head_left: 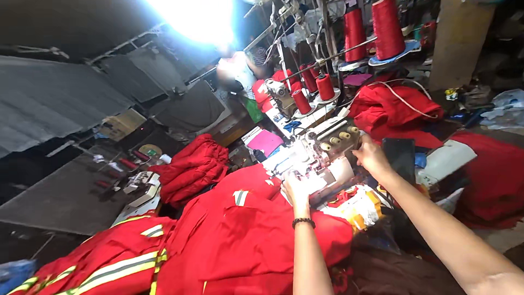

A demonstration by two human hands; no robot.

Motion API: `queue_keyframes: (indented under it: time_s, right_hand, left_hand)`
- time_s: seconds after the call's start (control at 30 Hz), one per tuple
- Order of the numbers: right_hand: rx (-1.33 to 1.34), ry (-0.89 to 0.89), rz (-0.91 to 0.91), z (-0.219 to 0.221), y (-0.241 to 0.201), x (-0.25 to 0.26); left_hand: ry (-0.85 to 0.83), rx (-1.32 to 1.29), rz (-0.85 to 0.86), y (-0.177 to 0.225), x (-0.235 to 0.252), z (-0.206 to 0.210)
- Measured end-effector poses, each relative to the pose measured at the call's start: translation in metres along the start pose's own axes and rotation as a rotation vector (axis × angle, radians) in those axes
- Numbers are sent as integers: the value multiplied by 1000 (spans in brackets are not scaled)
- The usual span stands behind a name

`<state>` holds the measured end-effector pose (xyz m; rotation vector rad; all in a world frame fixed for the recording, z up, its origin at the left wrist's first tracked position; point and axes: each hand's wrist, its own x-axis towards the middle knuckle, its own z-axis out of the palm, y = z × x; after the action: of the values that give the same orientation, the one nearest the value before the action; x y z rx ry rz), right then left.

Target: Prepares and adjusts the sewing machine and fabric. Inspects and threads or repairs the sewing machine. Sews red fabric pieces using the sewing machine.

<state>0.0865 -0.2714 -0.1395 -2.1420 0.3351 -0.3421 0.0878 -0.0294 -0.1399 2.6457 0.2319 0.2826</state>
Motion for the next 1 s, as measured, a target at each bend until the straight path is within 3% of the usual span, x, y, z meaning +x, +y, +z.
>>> queue_keyframes:
  time_s: [0.23,0.37,0.5,0.67,0.83,1.0]
  right_hand:
    - [188,56,-6,-7,7,-13]
    - [223,131,-74,-7,0,-54]
    - [198,-114,-283,40,6,-108]
    - [194,-360,-538,107,13,-137]
    - [85,-389,-668,147,22,-128]
    - [83,-325,-731,154,31,-129]
  left_hand:
    - [6,-68,1,-3,1,-1]
    - [7,-164,-24,-9,4,-4]
    - [-32,-136,-21,-11,6,1]
    - [-35,-95,31,-14,0,2]
    - [-45,-69,40,-7,0,2]
    - [-78,-40,70,-9,0,4]
